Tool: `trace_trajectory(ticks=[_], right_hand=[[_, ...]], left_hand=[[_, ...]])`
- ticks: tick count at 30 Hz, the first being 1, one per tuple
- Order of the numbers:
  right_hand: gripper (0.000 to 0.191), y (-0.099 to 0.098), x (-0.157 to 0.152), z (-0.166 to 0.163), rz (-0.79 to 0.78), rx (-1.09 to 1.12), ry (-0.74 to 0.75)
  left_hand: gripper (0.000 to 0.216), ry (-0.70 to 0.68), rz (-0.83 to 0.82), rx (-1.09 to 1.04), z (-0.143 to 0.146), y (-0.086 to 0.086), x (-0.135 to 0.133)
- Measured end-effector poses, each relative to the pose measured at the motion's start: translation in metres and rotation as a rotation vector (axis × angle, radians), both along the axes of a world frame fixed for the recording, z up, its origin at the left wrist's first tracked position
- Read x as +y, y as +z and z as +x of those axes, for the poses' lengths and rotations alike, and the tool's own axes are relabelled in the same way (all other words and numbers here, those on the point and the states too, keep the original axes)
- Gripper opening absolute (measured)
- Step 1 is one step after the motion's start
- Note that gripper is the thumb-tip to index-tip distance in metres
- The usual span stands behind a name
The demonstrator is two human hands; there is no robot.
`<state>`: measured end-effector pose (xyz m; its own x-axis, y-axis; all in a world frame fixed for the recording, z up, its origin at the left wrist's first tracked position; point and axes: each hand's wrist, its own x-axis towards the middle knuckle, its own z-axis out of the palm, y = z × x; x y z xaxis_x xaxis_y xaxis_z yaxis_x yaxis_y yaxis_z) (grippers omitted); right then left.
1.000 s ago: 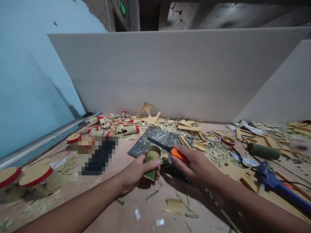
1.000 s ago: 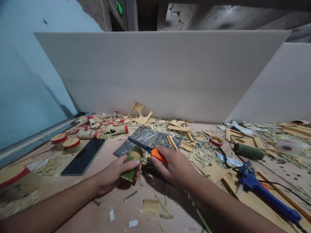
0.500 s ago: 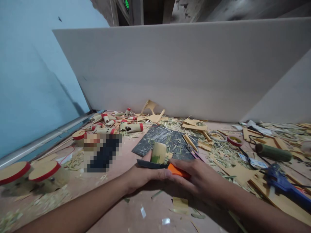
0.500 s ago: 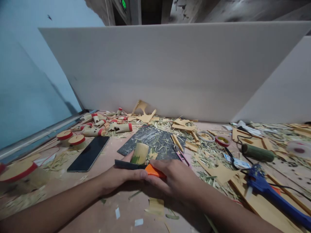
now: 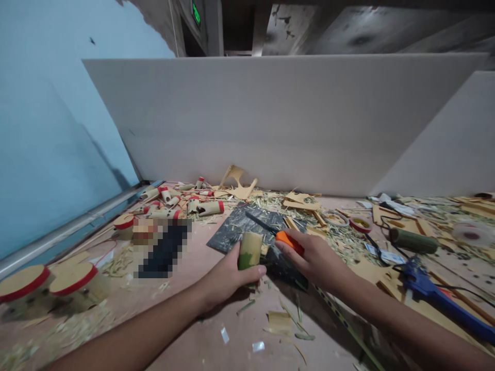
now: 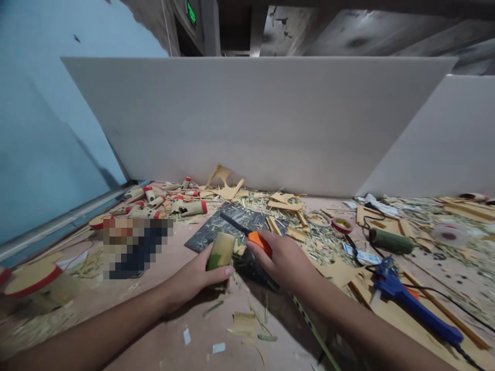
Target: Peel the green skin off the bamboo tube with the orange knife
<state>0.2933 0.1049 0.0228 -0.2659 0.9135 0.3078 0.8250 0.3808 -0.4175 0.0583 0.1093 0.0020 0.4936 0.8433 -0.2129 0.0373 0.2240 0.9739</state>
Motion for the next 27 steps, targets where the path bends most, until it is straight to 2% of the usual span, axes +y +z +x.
trace_trajectory(ticks=[6, 9, 12, 15, 18, 21, 24, 27], right_hand=[[0.03, 0.0, -0.032, -0.009, -0.151, 0.115, 0.007], [0.031, -0.001, -0.05, -0.012, -0.188, 0.154, 0.045], [0.032, -0.005, -0.063, -0.015, -0.126, 0.229, 0.019], [0.039, -0.021, -0.071, -0.021, -0.026, 0.31, -0.06], [0.042, -0.046, -0.081, -0.032, 0.017, 0.324, -0.1], [0.039, -0.067, -0.092, -0.044, 0.085, 0.278, -0.087], [0.039, -0.074, -0.103, -0.055, 0.114, 0.248, -0.043], [0.041, -0.069, -0.111, -0.063, 0.065, 0.275, -0.024]], left_hand=[[0.059, -0.035, -0.029, 0.023, -0.003, 0.003, 0.0], [0.065, -0.087, -0.155, 0.032, -0.005, 0.012, -0.008], [0.065, -0.162, -0.239, 0.042, -0.007, 0.027, -0.02], [0.056, -0.1, -0.213, 0.093, -0.007, 0.035, -0.033], [0.058, 0.076, -0.14, 0.108, -0.008, 0.027, -0.05], [0.061, 0.273, -0.054, 0.036, -0.009, 0.008, -0.071], [0.06, 0.331, -0.041, 0.08, -0.013, -0.008, -0.088], [0.06, 0.324, -0.047, 0.146, -0.017, -0.013, -0.096]])
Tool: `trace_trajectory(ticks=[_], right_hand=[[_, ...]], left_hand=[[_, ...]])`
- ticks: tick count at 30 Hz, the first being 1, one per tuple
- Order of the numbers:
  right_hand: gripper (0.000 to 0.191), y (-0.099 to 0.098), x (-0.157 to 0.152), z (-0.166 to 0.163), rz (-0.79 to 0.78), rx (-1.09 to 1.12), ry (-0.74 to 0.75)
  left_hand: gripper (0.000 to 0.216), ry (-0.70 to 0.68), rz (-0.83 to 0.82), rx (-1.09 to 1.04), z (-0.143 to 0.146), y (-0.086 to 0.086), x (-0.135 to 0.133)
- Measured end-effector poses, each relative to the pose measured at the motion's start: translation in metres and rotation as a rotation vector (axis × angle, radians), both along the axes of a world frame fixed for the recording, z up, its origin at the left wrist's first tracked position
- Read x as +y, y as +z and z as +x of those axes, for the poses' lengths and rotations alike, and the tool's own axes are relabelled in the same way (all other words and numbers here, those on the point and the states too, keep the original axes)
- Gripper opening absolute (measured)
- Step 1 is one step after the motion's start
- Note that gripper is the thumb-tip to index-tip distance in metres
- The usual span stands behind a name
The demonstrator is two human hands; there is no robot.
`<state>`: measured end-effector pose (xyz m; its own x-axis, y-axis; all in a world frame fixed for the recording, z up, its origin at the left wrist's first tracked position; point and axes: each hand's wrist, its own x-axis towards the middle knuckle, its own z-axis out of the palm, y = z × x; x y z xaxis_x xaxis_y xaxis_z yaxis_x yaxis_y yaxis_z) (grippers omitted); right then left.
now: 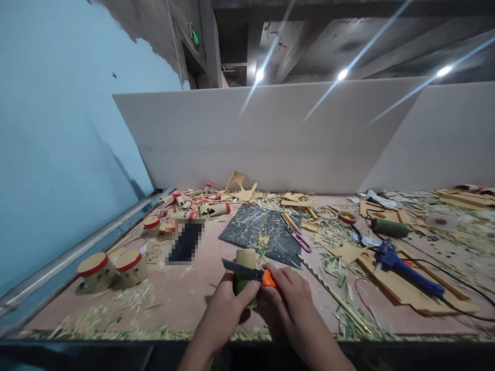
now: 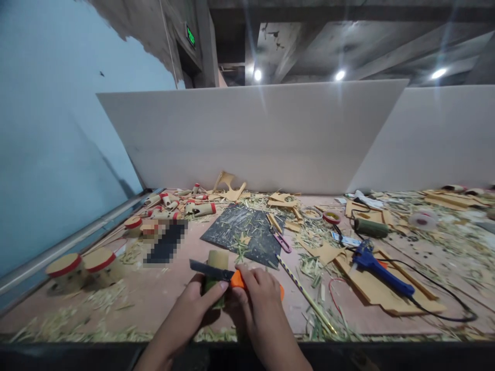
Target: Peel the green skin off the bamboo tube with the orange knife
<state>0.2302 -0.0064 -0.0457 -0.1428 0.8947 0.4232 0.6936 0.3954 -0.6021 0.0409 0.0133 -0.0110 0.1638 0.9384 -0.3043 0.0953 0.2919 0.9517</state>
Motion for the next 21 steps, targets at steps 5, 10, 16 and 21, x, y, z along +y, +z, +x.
trace_trajectory(ticks=[5, 10, 16, 21], right_hand=[[0.041, 0.01, -0.007, -0.005, -0.032, 0.047, 0.025], [0.04, 0.009, -0.009, -0.006, -0.015, 0.028, 0.009], [0.041, 0.009, -0.011, -0.005, -0.026, 0.0, -0.034], [0.044, 0.002, -0.01, -0.005, 0.014, -0.05, -0.068]], left_hand=[[0.051, -0.044, 0.104, 0.004, -0.008, 0.004, 0.0], [0.051, -0.039, 0.047, -0.141, -0.009, 0.005, -0.002], [0.054, -0.102, 0.141, -0.205, -0.011, -0.003, -0.001], [0.053, -0.149, 0.116, -0.145, -0.011, -0.005, -0.001]])
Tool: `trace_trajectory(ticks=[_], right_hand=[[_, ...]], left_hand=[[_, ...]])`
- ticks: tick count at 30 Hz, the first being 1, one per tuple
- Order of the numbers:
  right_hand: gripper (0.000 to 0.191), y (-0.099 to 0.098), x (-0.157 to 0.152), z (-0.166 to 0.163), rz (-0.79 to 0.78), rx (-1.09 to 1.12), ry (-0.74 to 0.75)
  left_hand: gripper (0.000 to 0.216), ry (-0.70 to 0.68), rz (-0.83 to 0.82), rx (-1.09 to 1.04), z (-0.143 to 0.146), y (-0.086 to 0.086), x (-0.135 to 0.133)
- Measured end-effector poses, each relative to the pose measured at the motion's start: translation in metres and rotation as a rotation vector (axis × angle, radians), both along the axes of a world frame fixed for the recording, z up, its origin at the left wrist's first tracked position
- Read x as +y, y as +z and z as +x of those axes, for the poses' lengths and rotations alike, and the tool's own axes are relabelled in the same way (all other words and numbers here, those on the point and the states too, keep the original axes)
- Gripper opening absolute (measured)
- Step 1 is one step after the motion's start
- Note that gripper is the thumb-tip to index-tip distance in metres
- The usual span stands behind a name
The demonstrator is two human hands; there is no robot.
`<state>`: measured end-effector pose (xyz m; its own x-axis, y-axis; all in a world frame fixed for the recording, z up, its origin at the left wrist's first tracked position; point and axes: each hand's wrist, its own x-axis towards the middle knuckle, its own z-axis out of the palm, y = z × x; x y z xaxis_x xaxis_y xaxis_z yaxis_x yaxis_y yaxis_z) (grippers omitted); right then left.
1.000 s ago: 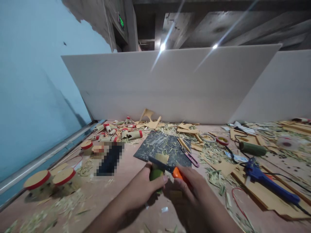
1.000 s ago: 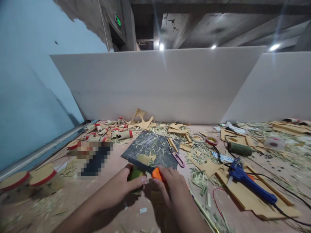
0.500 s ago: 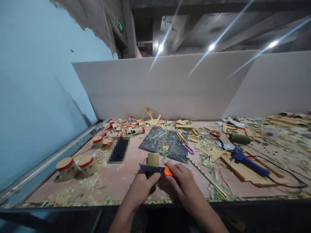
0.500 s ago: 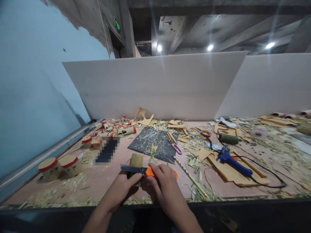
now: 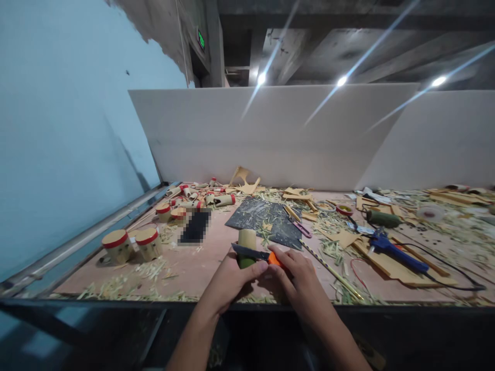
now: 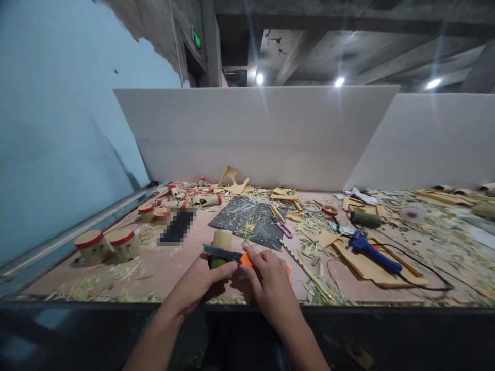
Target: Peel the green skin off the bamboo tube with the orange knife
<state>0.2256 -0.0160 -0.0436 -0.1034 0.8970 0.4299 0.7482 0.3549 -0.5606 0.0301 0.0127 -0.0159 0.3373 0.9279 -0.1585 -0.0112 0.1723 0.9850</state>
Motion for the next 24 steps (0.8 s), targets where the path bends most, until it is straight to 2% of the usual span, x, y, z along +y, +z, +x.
trace_trajectory(ticks=[4, 9, 14, 17, 19, 22, 24], right_hand=[[0.043, -0.003, 0.0, 0.0, 0.023, -0.046, 0.006], [0.043, 0.003, -0.003, 0.0, 0.009, -0.097, 0.099], [0.044, 0.008, -0.007, 0.001, -0.04, -0.103, 0.141], [0.045, 0.005, -0.005, 0.002, -0.011, -0.085, 0.129], [0.047, 0.003, -0.002, 0.002, 0.018, -0.035, 0.042], [0.052, 0.001, 0.002, 0.003, 0.052, 0.084, -0.214], [0.053, 0.002, 0.004, 0.004, 0.063, 0.127, -0.265]], left_hand=[[0.052, -0.021, 0.018, 0.018, 0.001, 0.003, -0.001], [0.061, -0.011, -0.024, 0.017, 0.001, 0.007, -0.004], [0.062, -0.042, 0.079, -0.065, -0.001, 0.008, -0.003], [0.063, -0.03, 0.093, 0.005, 0.001, 0.006, -0.002], [0.061, 0.017, 0.112, 0.079, 0.002, 0.005, -0.003], [0.054, 0.077, 0.139, 0.164, 0.004, 0.005, -0.005], [0.054, 0.057, 0.111, 0.168, 0.003, 0.006, -0.005]])
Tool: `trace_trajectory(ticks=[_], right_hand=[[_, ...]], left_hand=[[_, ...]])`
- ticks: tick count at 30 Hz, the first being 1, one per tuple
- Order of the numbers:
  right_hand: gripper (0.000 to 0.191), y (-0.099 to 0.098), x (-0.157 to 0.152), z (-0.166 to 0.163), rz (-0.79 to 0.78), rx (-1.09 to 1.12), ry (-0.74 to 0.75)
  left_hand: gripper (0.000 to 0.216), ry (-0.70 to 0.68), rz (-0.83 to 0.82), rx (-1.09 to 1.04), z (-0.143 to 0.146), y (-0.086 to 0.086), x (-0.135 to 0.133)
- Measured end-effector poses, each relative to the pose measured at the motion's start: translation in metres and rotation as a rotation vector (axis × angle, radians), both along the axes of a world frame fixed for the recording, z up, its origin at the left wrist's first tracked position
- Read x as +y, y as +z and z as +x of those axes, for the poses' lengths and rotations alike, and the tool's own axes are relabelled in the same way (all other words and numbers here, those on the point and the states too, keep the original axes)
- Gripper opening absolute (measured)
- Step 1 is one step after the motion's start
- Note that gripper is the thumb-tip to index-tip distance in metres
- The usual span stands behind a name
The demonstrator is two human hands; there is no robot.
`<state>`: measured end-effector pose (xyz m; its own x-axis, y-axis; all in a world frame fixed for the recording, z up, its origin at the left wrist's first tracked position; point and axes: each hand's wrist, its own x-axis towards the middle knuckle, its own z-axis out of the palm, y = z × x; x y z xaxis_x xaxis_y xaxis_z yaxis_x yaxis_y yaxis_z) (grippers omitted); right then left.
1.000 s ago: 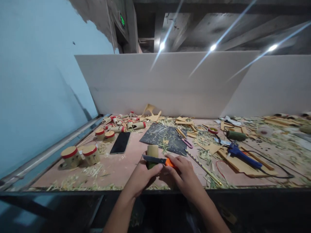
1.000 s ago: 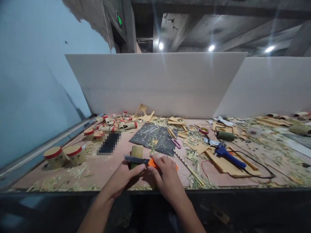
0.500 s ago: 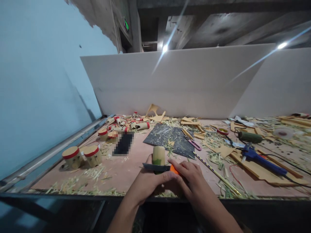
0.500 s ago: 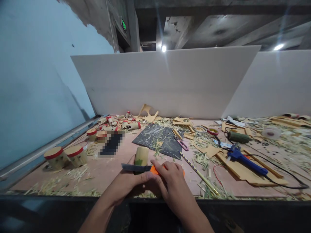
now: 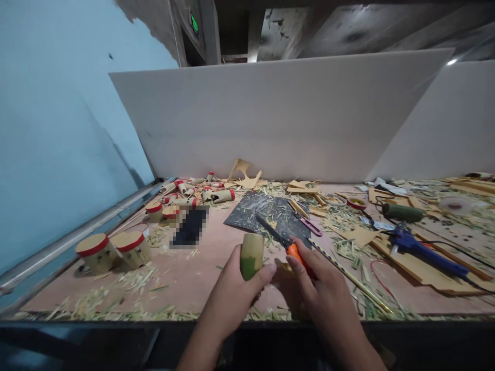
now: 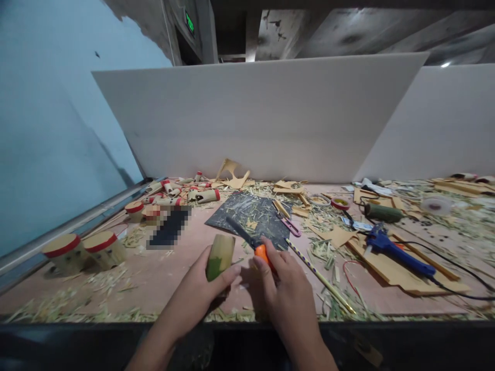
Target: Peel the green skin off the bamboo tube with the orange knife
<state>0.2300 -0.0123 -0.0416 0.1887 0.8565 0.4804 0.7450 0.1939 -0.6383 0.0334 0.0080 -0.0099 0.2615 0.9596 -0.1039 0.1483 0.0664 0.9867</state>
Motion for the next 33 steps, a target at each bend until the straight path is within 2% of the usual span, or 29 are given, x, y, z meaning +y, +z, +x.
trace_trajectory(ticks=[4, 8, 13, 17, 20, 25, 30, 33], right_hand=[[0.049, 0.002, -0.003, 0.001, -0.003, -0.032, 0.158], [0.047, 0.003, -0.007, 0.0, -0.031, -0.123, 0.293], [0.049, 0.007, -0.011, -0.001, -0.077, -0.197, 0.372], [0.047, 0.014, -0.013, -0.002, -0.137, -0.251, 0.452], [0.046, 0.016, -0.015, -0.003, -0.157, -0.276, 0.499], [0.045, 0.011, -0.014, -0.004, -0.1, -0.29, 0.447], [0.051, 0.004, -0.005, -0.004, -0.089, -0.204, 0.11], [0.051, 0.004, -0.001, -0.002, -0.074, -0.144, 0.096]], left_hand=[[0.055, -0.059, -0.042, -0.039, -0.004, 0.003, 0.002], [0.062, -0.054, -0.153, -0.13, -0.008, 0.004, 0.002], [0.062, -0.1, -0.087, -0.024, -0.013, 0.009, 0.001], [0.049, -0.131, -0.045, -0.118, -0.013, 0.013, 0.001], [0.062, -0.119, -0.031, -0.132, -0.011, 0.012, 0.001], [0.065, -0.02, 0.052, 0.01, -0.009, 0.007, 0.002], [0.052, -0.071, -0.04, -0.04, -0.013, 0.005, -0.001], [0.054, -0.097, -0.052, -0.07, -0.016, 0.006, -0.001]])
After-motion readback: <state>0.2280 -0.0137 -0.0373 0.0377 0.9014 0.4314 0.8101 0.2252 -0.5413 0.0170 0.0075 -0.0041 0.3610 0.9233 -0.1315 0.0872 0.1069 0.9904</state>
